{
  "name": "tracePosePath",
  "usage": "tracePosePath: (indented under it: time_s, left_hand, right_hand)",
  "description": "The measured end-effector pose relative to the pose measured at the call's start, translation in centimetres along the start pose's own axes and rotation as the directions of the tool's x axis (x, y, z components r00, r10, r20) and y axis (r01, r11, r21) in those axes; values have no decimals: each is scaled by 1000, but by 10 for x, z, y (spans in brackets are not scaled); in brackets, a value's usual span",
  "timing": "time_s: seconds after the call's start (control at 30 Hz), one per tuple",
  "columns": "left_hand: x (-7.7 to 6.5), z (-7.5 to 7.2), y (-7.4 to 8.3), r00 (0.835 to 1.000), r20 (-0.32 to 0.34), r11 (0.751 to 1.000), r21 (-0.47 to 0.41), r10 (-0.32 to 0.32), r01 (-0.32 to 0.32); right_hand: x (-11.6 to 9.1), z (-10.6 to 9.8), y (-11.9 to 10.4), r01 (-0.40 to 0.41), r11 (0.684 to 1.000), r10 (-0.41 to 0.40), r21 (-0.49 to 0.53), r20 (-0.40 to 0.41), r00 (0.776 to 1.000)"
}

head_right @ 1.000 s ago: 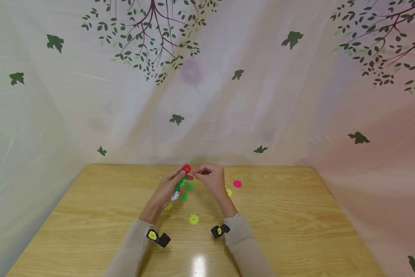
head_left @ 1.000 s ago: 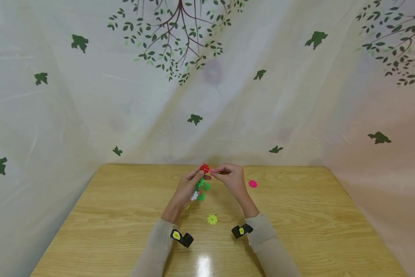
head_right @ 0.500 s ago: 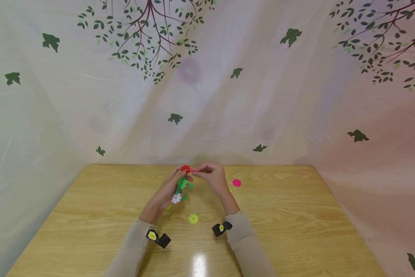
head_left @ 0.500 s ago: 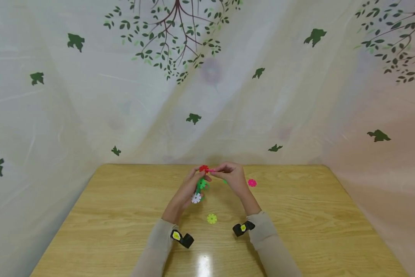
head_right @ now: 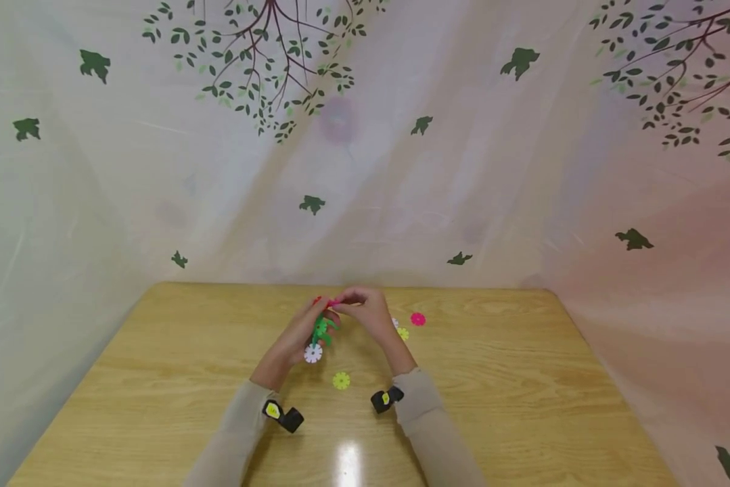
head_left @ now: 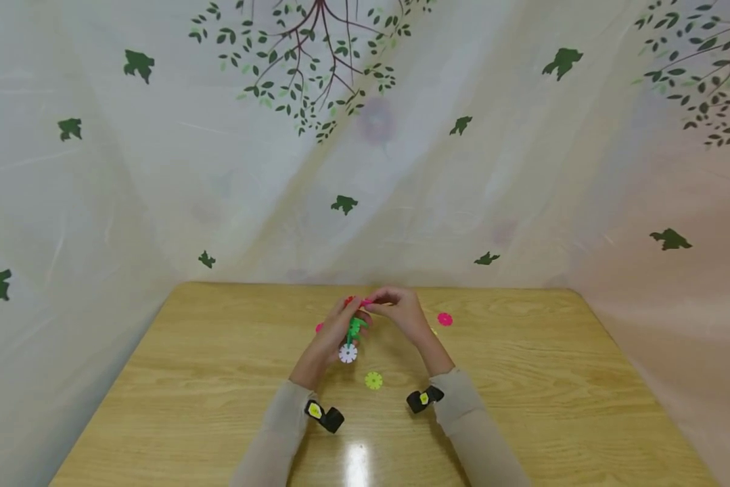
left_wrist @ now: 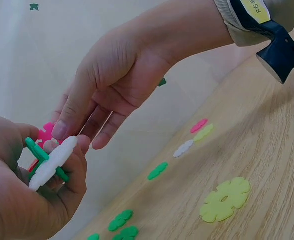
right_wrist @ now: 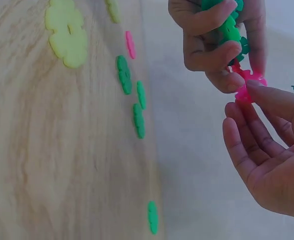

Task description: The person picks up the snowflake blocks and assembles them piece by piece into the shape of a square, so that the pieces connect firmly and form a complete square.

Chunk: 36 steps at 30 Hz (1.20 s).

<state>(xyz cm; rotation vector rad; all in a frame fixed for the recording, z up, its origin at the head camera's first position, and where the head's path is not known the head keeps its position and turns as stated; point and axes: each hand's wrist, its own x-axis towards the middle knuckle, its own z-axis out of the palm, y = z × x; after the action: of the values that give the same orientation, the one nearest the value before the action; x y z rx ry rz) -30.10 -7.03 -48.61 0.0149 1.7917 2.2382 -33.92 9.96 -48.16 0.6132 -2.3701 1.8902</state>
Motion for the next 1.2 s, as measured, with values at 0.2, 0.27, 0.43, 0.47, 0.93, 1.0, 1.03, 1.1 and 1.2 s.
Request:
tracePosePath:
  time_s: [0.2,0.27,0.43,0.47,0.93,1.0,1.03,1.1,1.2]
  left_hand:
    - [1,-3,-1,999,-42,1000,-24,-8,7]
    - [1,-4,-2,999,-40,1000,-23,-11,10]
    - [2,-7,-2,1000,-11,1000,-23,-19,19]
    - [1,-7,-1,1000,-4,1000,-26,-17,17]
    - [1,-13,4,1000,-9,997,-79,5,-5]
    - [2,-16,5,1000,-10,995,-94,15,-15]
    - [3,-17,6,1000,-14,995,-99,21,-22]
    - [3,-20,8,999,-24,994,-102,27,-29]
    - [3,-23,9,999,-40,996,-87,29,-32]
  right_hand:
    - [2,-1,-11,-23,996,30,-92,80,996]
    - [3,-1,-13,-22,993,33,-119,94,995]
    - [5,-4,-16,6,986,15,-170,122,992]
    - [5,-5,-17,13,984,10,-176,128,992]
    - [1,-17,-15,16,969,35,-246,201,979]
    - [-5,-21,-11,18,968,49,-250,259,964]
    - [-8,-22,-9,20,966,59,-256,300,952]
    - [-14,-24,-5,35,965,74,-261,395,916]
    - [-25,-22,-2,55,961,101,-270,531,841]
